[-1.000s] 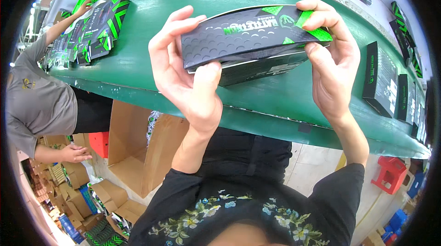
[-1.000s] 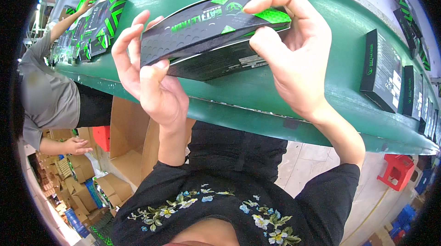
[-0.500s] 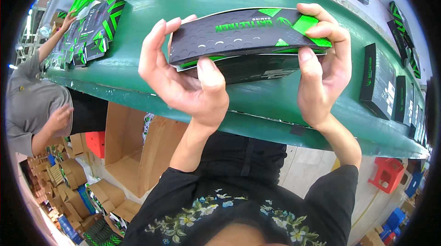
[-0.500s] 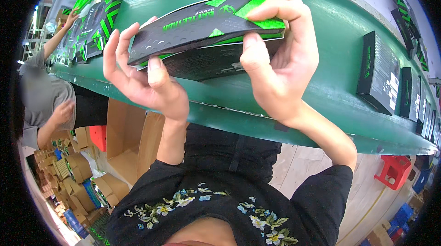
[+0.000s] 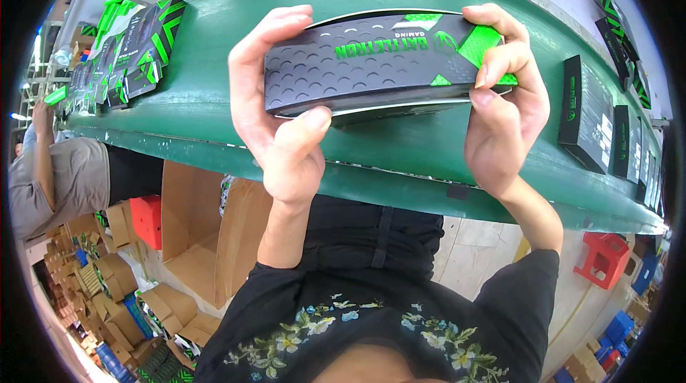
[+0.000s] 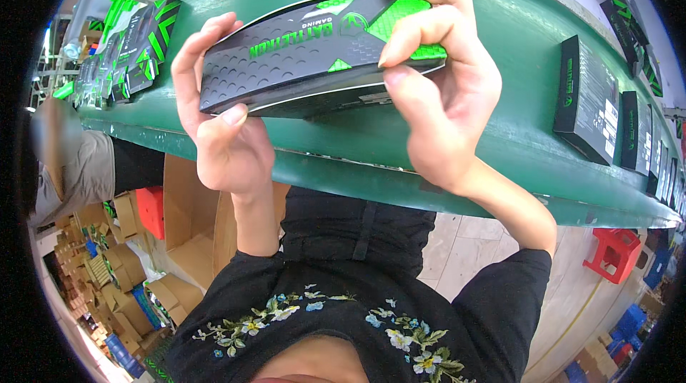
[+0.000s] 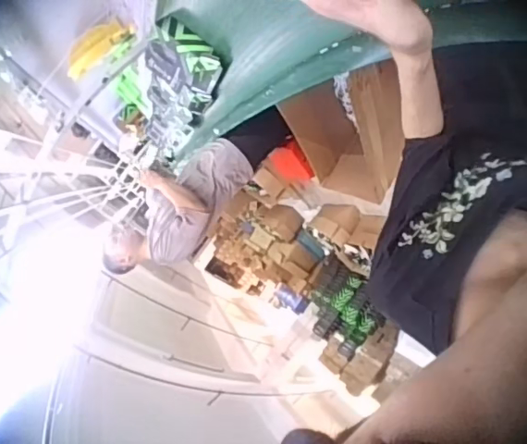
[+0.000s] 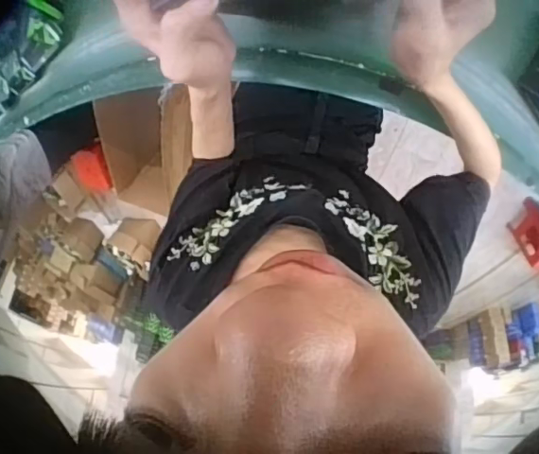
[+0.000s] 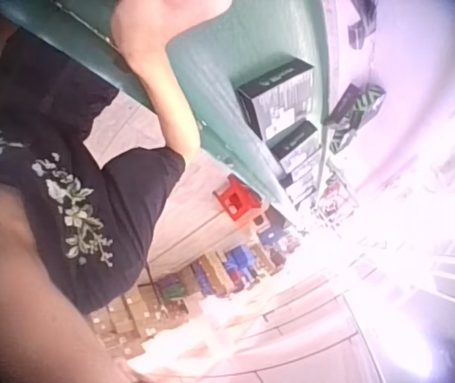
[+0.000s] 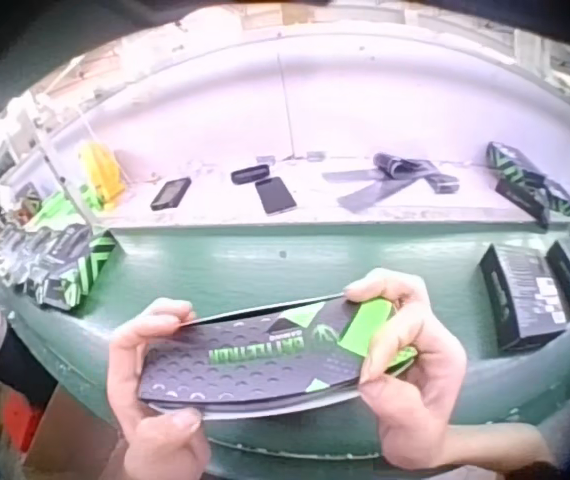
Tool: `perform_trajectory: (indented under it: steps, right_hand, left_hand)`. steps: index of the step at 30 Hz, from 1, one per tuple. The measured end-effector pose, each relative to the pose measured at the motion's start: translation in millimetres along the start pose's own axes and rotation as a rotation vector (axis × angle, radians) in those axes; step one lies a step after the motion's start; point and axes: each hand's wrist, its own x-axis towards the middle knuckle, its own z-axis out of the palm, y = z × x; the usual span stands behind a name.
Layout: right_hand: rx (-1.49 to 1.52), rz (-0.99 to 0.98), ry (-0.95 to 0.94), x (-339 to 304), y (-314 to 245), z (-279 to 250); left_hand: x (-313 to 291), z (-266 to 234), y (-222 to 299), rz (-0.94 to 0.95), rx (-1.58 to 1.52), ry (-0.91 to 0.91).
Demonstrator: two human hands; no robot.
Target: Assembling and sealing retail boxes for computer gaming mice at an industrial conveyor belt.
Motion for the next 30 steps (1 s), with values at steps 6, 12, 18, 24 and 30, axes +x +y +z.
perform_trajectory:
  steps: [6,12,18,24,30]
  right_hand:
    - [0.105,0.034,-0.049,0.0,6.4,-9.0]
    - [0.100,0.270,0.065,5.1,-1.6,2.9]
    - [0.071,0.289,0.092,3.8,-3.1,1.9]
    - [0.013,0.257,0.062,-7.4,15.2,-8.5]
    - [0.083,0.266,0.048,3.7,8.6,6.9]
  left_hand:
    - [0.9,-3.6,-3.3,-0.098,-0.168,0.013]
    - [2.5,-5.5,-16.5,0.001,-0.167,-0.040]
    - [2.6,0.6,-14.9,0.039,-0.162,-0.050]
    - [-0.6,14.9,-17.8,0.079,0.138,-0.031]
    - [1.0,21.9,-15.2,0.054,0.159,0.060]
